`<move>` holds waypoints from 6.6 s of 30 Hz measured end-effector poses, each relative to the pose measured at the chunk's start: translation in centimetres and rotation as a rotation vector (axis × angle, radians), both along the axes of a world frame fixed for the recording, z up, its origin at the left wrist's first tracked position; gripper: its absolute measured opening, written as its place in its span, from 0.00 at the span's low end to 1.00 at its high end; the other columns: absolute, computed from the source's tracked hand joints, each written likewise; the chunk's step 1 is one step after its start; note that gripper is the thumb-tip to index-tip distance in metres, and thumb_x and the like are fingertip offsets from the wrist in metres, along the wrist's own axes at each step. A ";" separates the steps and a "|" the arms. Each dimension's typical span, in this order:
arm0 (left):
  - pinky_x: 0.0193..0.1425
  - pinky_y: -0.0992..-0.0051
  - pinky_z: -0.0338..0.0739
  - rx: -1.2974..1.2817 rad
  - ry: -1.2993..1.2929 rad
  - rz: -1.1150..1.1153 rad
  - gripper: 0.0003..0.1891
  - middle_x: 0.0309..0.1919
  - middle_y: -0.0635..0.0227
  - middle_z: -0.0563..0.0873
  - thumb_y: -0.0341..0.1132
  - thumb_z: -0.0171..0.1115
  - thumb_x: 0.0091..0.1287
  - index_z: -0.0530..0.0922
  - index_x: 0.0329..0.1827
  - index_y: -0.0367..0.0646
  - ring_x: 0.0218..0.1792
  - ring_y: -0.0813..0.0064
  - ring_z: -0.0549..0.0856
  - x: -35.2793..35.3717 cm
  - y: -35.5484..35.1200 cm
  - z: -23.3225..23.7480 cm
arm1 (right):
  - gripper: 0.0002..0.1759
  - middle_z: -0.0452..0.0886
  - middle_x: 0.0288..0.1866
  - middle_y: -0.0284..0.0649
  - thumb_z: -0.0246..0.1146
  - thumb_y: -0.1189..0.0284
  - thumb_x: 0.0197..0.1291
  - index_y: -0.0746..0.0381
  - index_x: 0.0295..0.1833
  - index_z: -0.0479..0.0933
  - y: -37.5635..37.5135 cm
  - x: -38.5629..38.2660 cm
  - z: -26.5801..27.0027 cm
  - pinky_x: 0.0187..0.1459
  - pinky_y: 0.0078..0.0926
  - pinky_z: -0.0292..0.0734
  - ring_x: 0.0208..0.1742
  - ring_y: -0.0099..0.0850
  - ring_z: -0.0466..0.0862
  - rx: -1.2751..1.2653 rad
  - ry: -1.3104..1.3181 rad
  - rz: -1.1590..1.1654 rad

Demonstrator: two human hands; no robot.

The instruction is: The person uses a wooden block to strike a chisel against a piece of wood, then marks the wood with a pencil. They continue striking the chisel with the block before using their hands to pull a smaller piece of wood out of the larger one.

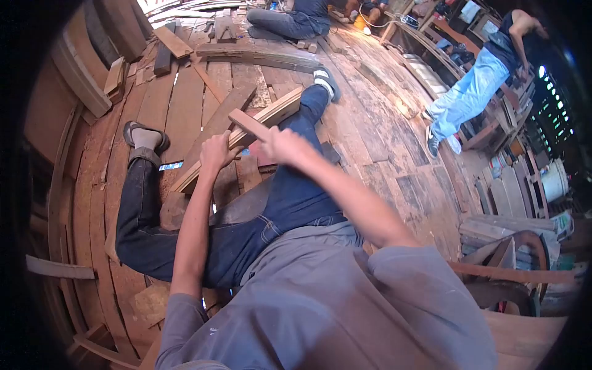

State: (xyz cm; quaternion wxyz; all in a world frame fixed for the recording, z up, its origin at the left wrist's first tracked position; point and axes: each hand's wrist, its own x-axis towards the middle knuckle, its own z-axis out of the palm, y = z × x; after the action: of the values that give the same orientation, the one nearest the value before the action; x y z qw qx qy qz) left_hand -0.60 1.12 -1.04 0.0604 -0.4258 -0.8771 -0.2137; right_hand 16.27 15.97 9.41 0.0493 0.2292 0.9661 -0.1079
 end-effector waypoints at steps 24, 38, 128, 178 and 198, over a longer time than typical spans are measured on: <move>0.45 0.48 0.81 0.105 0.037 -0.010 0.26 0.34 0.47 0.87 0.52 0.78 0.53 0.78 0.39 0.39 0.40 0.42 0.87 0.5 -0.1 -0.1 | 0.28 0.86 0.46 0.61 0.57 0.55 0.68 0.70 0.59 0.72 7.6 0.8 0.8 0.46 0.53 0.84 0.46 0.57 0.88 0.026 0.198 -0.203; 0.46 0.48 0.82 0.053 0.008 -0.011 0.26 0.35 0.45 0.88 0.53 0.77 0.55 0.79 0.41 0.39 0.41 0.41 0.88 0.6 -0.8 1.2 | 0.30 0.87 0.34 0.56 0.62 0.52 0.67 0.71 0.57 0.73 9.6 1.3 1.5 0.33 0.48 0.86 0.34 0.50 0.90 -0.001 0.292 -0.318; 0.48 0.53 0.84 -0.058 -0.050 0.017 0.25 0.38 0.53 0.90 0.53 0.76 0.57 0.80 0.47 0.44 0.43 0.50 0.90 0.8 -0.4 1.7 | 0.33 0.83 0.51 0.68 0.60 0.52 0.71 0.72 0.63 0.67 7.8 3.0 -0.1 0.55 0.53 0.81 0.52 0.62 0.85 -0.017 0.153 -0.222; 0.48 0.49 0.82 0.023 -0.062 0.042 0.30 0.36 0.47 0.88 0.53 0.78 0.54 0.74 0.47 0.41 0.43 0.45 0.88 0.9 -0.6 2.0 | 0.28 0.83 0.43 0.65 0.62 0.61 0.68 0.63 0.65 0.61 7.5 5.1 -3.6 0.49 0.59 0.79 0.47 0.65 0.84 -0.008 0.584 -0.116; 0.47 0.50 0.82 0.052 -0.009 0.016 0.30 0.38 0.47 0.88 0.54 0.77 0.54 0.75 0.47 0.40 0.43 0.44 0.88 0.5 -0.5 1.6 | 0.32 0.86 0.44 0.61 0.58 0.43 0.70 0.65 0.52 0.80 6.8 7.3 -1.3 0.50 0.54 0.81 0.49 0.59 0.86 -0.032 0.387 -0.381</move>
State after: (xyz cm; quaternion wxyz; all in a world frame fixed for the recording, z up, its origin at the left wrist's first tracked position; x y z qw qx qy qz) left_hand -0.06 0.58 0.54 0.0691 -0.4162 -0.8748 -0.2381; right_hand 23.55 22.74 8.10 -0.1538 0.3810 0.8953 -0.1721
